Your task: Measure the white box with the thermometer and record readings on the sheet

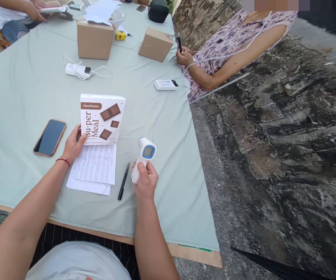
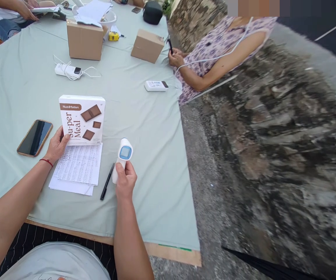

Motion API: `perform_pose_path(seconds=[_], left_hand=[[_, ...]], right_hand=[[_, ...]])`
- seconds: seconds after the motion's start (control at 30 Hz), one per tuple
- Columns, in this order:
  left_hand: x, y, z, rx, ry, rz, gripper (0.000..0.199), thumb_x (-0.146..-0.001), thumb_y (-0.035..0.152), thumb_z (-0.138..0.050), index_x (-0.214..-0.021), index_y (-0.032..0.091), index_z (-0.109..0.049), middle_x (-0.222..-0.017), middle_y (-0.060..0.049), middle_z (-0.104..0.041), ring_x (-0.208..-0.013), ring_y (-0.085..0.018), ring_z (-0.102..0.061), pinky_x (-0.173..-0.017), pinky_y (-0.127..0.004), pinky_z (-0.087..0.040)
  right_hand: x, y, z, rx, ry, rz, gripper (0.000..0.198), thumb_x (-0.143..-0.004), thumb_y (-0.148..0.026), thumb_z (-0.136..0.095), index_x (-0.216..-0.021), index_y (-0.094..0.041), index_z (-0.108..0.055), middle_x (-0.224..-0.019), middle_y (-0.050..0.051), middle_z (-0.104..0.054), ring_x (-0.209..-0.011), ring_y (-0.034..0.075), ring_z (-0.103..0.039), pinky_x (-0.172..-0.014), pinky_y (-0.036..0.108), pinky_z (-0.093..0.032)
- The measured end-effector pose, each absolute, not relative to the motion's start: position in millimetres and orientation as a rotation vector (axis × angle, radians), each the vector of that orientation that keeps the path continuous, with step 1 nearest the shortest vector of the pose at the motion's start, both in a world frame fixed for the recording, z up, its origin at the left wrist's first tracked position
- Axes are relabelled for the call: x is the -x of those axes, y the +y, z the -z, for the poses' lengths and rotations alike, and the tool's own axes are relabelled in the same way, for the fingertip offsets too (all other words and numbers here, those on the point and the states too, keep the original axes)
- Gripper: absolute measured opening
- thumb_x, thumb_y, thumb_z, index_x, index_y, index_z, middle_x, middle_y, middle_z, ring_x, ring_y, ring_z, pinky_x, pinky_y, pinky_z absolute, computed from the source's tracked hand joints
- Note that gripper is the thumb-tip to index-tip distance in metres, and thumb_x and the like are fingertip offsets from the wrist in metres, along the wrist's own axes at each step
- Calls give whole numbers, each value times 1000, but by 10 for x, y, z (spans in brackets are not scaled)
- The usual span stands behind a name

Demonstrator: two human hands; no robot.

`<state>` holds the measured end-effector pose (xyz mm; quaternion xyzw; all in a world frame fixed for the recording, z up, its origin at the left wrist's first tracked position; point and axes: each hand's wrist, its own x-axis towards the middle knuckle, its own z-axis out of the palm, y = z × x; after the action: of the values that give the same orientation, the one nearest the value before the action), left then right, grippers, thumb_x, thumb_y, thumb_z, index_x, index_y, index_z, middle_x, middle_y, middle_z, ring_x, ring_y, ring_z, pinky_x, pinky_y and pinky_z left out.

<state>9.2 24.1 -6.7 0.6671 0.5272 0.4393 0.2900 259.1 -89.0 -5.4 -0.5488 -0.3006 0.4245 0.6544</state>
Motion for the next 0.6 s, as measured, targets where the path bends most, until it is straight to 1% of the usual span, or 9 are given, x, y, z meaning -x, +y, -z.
perform_pose_path(seconds=[0.1,0.3,0.37,0.43,0.53,0.6], left_hand=[[-81,242,54,-1783,1397,-1173,75,-91,70,-47,-142,16,-48,-131,-14,-66,-120,-29,-64,-103,-43,-50],[-77,238,31,-1788,1397,-1167,76,-91,72,-46,-142,16,-48,-130,-14,-67,-120,-29,-64,-103,-42,-51],[-77,238,29,-1788,1397,-1169,76,-91,72,-46,-142,15,-48,-130,-14,-67,-121,-29,-64,-103,-42,-51],[-77,240,31,-1788,1395,-1170,77,-90,72,-46,-142,15,-48,-131,-14,-66,-121,-29,-64,-104,-42,-50],[-77,243,37,-1786,1393,-1170,78,-90,72,-47,-142,14,-48,-131,-15,-66,-121,-29,-64,-104,-42,-50],[-76,244,41,-1789,1381,-1174,77,-90,72,-47,-142,15,-48,-131,-15,-66,-121,-29,-64,-104,-42,-50]], right_hand=[[-2591,-887,29,1229,-681,-962,40,-71,-57,-72,-75,-20,-56,-67,-4,-49,-63,12,-45,-59,26,-36],[-2586,-897,18,1246,-684,-954,41,-72,-58,-70,-76,-20,-55,-67,-4,-49,-63,12,-45,-60,27,-38],[-2605,-891,33,1297,-702,-935,41,-73,-59,-68,-79,-20,-57,-69,-3,-50,-64,12,-46,-61,27,-39],[-2643,-873,77,1427,-748,-858,43,-72,-58,-69,-89,-19,-61,-78,-1,-56,-70,14,-50,-67,29,-43],[-2732,-826,214,1716,-868,-620,56,-67,-57,-71,-109,-21,-64,-94,4,-61,-85,20,-55,-77,35,-45],[-2799,-792,331,1874,-970,-486,59,-67,-56,-70,-114,-21,-65,-96,7,-62,-92,25,-55,-79,39,-45]])
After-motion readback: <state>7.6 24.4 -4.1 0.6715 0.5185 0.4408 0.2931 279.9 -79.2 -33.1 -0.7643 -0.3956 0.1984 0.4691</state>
